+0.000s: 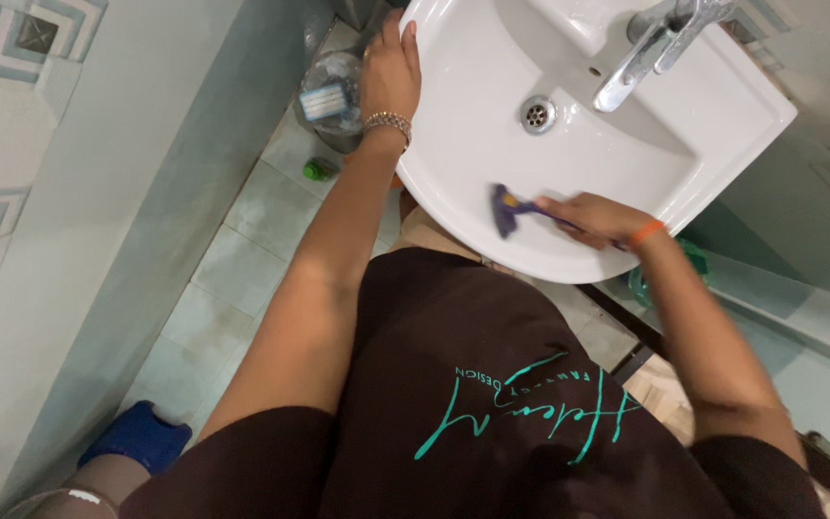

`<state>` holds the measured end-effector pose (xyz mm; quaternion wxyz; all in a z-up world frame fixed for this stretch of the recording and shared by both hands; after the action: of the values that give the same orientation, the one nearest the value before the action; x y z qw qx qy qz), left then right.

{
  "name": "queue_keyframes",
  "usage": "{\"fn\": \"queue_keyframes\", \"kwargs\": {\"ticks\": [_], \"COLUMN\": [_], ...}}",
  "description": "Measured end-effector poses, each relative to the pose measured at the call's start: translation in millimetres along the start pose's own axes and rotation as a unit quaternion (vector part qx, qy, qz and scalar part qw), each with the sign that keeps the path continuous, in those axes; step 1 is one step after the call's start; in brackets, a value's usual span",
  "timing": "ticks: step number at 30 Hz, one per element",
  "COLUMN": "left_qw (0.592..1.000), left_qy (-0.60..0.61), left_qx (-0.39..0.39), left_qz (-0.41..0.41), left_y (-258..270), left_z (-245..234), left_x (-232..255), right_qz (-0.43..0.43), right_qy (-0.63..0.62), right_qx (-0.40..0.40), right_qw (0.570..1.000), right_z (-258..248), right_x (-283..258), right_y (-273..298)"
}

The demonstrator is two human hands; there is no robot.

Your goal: The person scrubs a white bathroom sink with a purple scrub brush, focusing on the basin and drain area. They repeatedly turn on the tap to rinse the brush and the sink surface, then continue scrubbing different sections of the basin.

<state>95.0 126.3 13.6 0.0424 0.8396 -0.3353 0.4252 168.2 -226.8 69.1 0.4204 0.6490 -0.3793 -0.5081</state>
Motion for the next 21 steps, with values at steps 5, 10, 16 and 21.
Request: {"fn": "queue_keyframes", "kwargs": {"ticks": [5, 10, 16, 21], "left_qw": [1.0, 1.0, 1.0, 1.0], "left_qy": [-0.001, -0.007, 0.0, -0.001], "left_qx": [0.004, 0.003, 0.016, 0.001], "left_qz": [0.001, -0.016, 0.001, -0.021], "left_y": [1.6, 0.7, 1.3, -0.5], "left_z": [-0.7, -1.1, -0.5, -0.6], "left_x": [0.9, 2.5, 1.3, 0.8], "right_qz": [0.071, -0.023, -0.093, -0.055], "right_qy": [-0.049, 0.084, 0.063, 0.068], "right_qx": [0.01, 0.102, 0.178, 0.13], "right_qw": [0.996, 0.991, 0.978, 0.988], "right_z": [-8.9, -7.1, -21.3, -17.6], "right_x": [50.4, -33.7, -135.0, -95.4], "right_y": [16.1, -22.2, -50.8, -45.5]}}
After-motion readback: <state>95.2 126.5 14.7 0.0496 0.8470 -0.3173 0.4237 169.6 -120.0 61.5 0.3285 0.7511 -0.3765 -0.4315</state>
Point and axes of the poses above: each hand's wrist, its own y-axis away from the middle knuckle, its own z-axis out of the palm, x = y × z, the point moved 6 cm from there along -y, towards the middle knuckle, and after that the axes turned 9 degrees about y, right-handed, at the moved point
